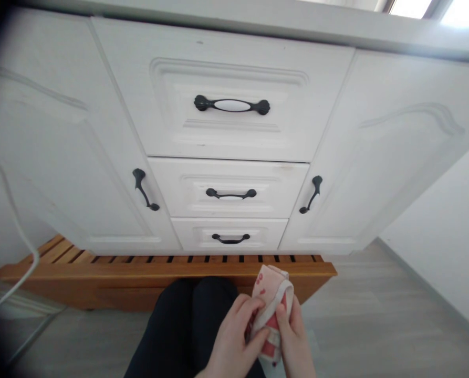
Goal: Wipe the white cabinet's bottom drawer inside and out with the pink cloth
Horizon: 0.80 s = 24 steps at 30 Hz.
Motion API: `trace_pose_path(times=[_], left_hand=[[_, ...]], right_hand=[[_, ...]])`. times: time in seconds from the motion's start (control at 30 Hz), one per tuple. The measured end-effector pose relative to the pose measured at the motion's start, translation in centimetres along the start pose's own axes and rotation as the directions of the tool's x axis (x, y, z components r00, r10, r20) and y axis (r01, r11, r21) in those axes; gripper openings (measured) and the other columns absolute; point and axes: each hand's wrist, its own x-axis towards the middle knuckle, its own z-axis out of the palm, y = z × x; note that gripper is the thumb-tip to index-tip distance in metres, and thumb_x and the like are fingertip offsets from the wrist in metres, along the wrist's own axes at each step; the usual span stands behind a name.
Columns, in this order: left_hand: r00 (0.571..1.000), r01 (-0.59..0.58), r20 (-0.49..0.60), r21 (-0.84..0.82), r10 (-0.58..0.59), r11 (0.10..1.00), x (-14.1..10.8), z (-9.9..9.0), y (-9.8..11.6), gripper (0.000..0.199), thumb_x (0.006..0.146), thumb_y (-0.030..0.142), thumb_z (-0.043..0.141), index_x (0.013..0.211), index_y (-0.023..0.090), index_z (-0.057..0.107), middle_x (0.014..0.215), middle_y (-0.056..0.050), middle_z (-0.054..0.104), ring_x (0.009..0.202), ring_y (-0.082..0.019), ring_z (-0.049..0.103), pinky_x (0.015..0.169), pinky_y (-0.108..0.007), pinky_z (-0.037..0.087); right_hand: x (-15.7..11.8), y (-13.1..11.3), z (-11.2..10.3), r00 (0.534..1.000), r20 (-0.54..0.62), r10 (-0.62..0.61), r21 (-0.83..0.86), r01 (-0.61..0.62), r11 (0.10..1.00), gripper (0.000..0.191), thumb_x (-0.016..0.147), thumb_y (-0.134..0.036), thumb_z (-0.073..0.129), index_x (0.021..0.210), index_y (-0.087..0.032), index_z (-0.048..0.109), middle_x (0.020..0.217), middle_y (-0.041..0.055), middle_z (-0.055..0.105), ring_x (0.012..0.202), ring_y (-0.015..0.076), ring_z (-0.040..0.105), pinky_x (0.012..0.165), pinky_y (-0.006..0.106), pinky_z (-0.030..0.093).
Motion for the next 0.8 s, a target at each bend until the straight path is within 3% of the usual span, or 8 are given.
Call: trace_pose_path(times=[0.1,0.23,0.3,0.4,0.5,0.6,0.7,0.8], left_hand=[[0.999,0.013,0.039,-0.109,-0.009,0.994,0.5,-0.8,-0.2,0.024,0.081,0.019,0.060,0.103,0.024,0.067,0.101,-0.004,0.061,0.093,-0.020,0.058,0.082,-0.030,0.045],[0.992,0.116,-0.028,-0.184,-0.123,0.976,1.2,-2.0,-0.5,0.013,0.085,0.025,0.054,0.082,0.021,0.066,0.085,-0.003,0.064,0.082,-0.019,0.059,0.078,-0.031,0.044],[0.980,0.140,-0.104,-0.235,-0.168,0.962,1.3,-2.1,-0.1,0.014,0.086,0.029,0.054,0.078,0.021,0.063,0.079,-0.002,0.062,0.078,-0.019,0.058,0.074,-0.030,0.044],[0.975,0.113,-0.161,-0.235,-0.154,0.965,1.2,-1.2,0.9,0.016,0.089,0.033,0.054,0.081,0.021,0.061,0.079,-0.001,0.061,0.075,-0.017,0.057,0.071,-0.028,0.045],[0.983,-0.009,-0.186,-0.069,-0.004,0.998,0.6,0.9,1.5,0.012,0.087,0.020,0.051,0.081,0.022,0.061,0.083,-0.001,0.062,0.077,-0.015,0.059,0.071,-0.026,0.047],[0.943,-0.222,-0.205,0.205,0.263,0.953,0.1,2.4,1.1,0.022,0.081,0.009,0.048,0.089,0.023,0.063,0.097,-0.004,0.066,0.093,-0.018,0.064,0.083,-0.029,0.053],[0.864,-0.337,-0.208,0.439,0.459,0.833,-0.1,2.7,0.2,0.025,0.085,0.013,0.048,0.100,0.025,0.063,0.096,-0.004,0.067,0.094,-0.020,0.065,0.087,-0.034,0.056],[0.811,-0.336,-0.254,0.535,0.527,0.775,0.0,2.6,-0.6,0.028,0.090,0.020,0.044,0.108,0.026,0.064,0.092,-0.004,0.067,0.088,-0.021,0.064,0.083,-0.036,0.057]], right_hand=[[0.1,-0.9,-0.4,0.998,0.056,0.034,-0.008,-0.033,0.999,0.074,0.071,-0.060,0.078,0.130,-0.021,0.056,0.116,0.0096,0.073,0.106,0.0297,0.068,0.094,0.041,0.054],[0.4,-0.7,-1.4,0.990,0.122,0.073,-0.048,-0.068,0.997,0.069,0.066,-0.059,0.080,0.119,-0.019,0.061,0.106,0.0103,0.075,0.095,0.0306,0.070,0.086,0.042,0.056],[0.5,-0.2,-1.3,0.995,0.083,0.055,-0.066,-0.049,0.997,0.066,0.065,-0.058,0.079,0.116,-0.019,0.061,0.102,0.0103,0.075,0.092,0.0304,0.070,0.085,0.043,0.056],[0.3,0.8,-0.3,0.997,-0.074,-0.024,-0.109,0.016,0.994,0.061,0.062,-0.056,0.080,0.108,-0.019,0.063,0.098,0.0089,0.075,0.091,0.0306,0.069,0.086,0.042,0.056],[-0.4,1.7,1.4,0.990,-0.139,-0.040,-0.048,0.034,0.998,0.061,0.061,-0.053,0.081,0.110,-0.020,0.063,0.104,0.0082,0.074,0.096,0.0304,0.069,0.087,0.041,0.056],[-1.1,1.8,2.3,0.996,-0.084,0.033,0.119,-0.023,0.993,0.061,0.060,-0.050,0.084,0.110,-0.021,0.066,0.111,0.0091,0.074,0.105,0.0304,0.068,0.095,0.041,0.054],[-1.6,0.7,2.0,0.976,0.031,0.216,0.320,-0.214,0.923,0.058,0.053,-0.049,0.089,0.100,-0.020,0.071,0.102,0.0087,0.076,0.106,0.0313,0.068,0.097,0.044,0.054],[-1.9,-1.1,1.6,0.920,0.237,0.311,0.483,-0.390,0.784,0.054,0.060,-0.058,0.085,0.099,-0.022,0.074,0.105,0.0083,0.076,0.108,0.0303,0.068,0.097,0.046,0.055]])
